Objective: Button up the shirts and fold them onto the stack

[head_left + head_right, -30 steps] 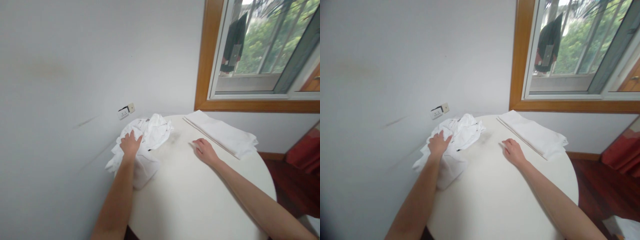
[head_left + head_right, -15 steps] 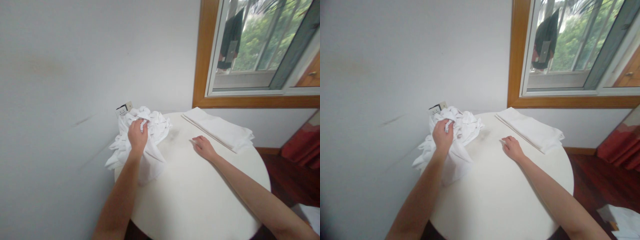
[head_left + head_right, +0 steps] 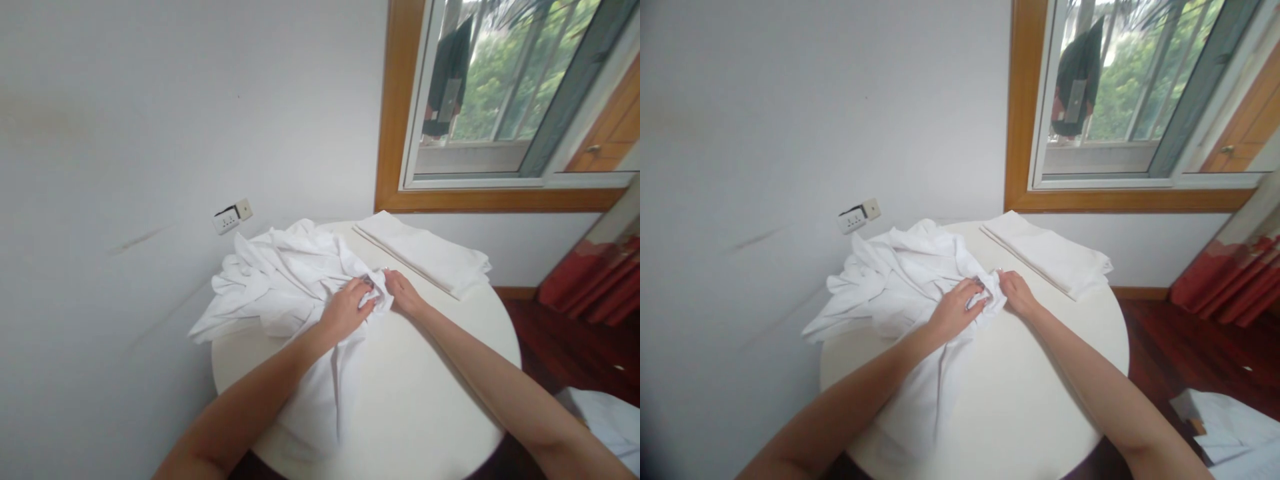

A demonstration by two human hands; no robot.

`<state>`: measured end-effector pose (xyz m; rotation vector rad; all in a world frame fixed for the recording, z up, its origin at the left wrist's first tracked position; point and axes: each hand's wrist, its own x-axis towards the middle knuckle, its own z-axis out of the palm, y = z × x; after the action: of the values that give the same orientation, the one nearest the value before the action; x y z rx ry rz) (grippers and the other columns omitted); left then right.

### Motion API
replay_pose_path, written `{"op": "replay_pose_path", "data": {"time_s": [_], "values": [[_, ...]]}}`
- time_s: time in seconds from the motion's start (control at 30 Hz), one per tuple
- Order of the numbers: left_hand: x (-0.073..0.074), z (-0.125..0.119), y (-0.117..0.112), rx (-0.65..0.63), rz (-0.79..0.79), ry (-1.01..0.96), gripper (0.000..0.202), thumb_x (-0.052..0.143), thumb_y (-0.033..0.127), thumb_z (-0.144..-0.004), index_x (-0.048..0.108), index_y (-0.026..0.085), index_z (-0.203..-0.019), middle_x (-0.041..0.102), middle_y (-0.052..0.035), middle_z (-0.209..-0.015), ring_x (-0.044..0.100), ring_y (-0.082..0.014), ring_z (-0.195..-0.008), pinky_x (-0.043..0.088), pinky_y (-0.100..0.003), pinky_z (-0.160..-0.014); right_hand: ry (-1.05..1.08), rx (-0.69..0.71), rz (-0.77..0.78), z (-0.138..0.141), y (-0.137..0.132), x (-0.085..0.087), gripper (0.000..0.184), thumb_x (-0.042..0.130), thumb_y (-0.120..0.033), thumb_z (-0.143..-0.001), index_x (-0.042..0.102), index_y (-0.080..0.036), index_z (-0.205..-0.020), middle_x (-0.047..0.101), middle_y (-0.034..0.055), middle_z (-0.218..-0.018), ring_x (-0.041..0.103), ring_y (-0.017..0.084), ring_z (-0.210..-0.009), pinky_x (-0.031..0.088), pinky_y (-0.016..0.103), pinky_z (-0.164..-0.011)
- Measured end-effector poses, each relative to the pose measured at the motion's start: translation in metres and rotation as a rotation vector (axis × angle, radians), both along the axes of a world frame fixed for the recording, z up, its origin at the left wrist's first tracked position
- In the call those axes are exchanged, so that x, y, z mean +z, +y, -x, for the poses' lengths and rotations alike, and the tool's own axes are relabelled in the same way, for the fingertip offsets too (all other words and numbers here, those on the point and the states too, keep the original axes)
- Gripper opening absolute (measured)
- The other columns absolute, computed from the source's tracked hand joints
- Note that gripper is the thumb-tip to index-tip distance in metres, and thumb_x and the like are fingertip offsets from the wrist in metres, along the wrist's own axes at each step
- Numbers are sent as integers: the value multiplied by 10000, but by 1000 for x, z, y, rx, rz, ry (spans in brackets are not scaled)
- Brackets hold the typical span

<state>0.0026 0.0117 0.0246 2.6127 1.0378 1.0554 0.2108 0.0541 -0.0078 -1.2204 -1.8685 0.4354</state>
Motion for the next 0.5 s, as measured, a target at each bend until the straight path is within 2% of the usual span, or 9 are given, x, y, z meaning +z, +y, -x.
{"op": "replay_pose_path", "data": {"time_s": [0.1,0.13,0.17,0.23,0.3,0.37,0.43,0.5], "values": [[-4,-10,-13,-131,16,79,213,536,314,-926,624,188,-1074,634,-73,-1095,613,-175,-1048,492,-297,-944,172,-3,66,-1,-3,5,595,300,-625,-949,569,-223,-1297,665,90,-1198,595,235,-1108,412,389,-993],[-3,-12,-18,-179,13,123,246,527,336,-933,623,188,-1104,641,-74,-1111,617,-173,-1056,491,-288,-944,216,13,97,-2,-3,5,591,359,-627,-931,528,-239,-1344,634,83,-1264,572,233,-1160,400,389,-1014],[-2,-14,-22,-216,8,176,282,513,360,-940,618,194,-1143,650,-72,-1127,626,-172,-1054,496,-280,-930,240,43,143,-4,-3,6,591,411,-626,-911,532,-240,-1342,623,79,-1283,563,235,-1177,401,386,-1017],[6,-14,-29,-225,-16,300,340,474,409,-955,605,224,-1208,682,-57,-1120,657,-175,-1004,515,-278,-867,207,140,255,-7,0,6,559,481,-627,-872,637,-210,-1210,671,79,-1183,596,247,-1107,440,375,-965],[18,-9,-30,-134,-58,396,359,425,431,-970,616,248,-1213,721,-44,-1038,684,-180,-919,522,-281,-796,115,240,344,-9,2,6,520,513,-635,-842,712,-180,-997,711,64,-978,630,243,-953,481,349,-854],[31,2,-24,16,-118,410,362,389,410,-982,638,248,-1190,738,-44,-971,688,-182,-880,515,-284,-777,46,316,384,-8,3,6,502,538,-639,-818,708,-167,-845,680,34,-799,616,214,-803,484,309,-728],[44,20,-11,182,-187,361,359,373,356,-987,643,235,-1191,737,-54,-986,676,-186,-911,505,-293,-806,39,372,398,-4,-1,8,485,564,-625,-803,681,-155,-779,634,16,-724,581,185,-721,456,276,-646],[53,43,6,363,-239,313,364,359,310,-984,651,214,-1178,728,-71,-1005,656,-204,-953,493,-318,-851,64,432,404,3,-8,11,450,590,-585,-798,676,-144,-809,635,21,-767,571,176,-736,444,262,-641]]}}
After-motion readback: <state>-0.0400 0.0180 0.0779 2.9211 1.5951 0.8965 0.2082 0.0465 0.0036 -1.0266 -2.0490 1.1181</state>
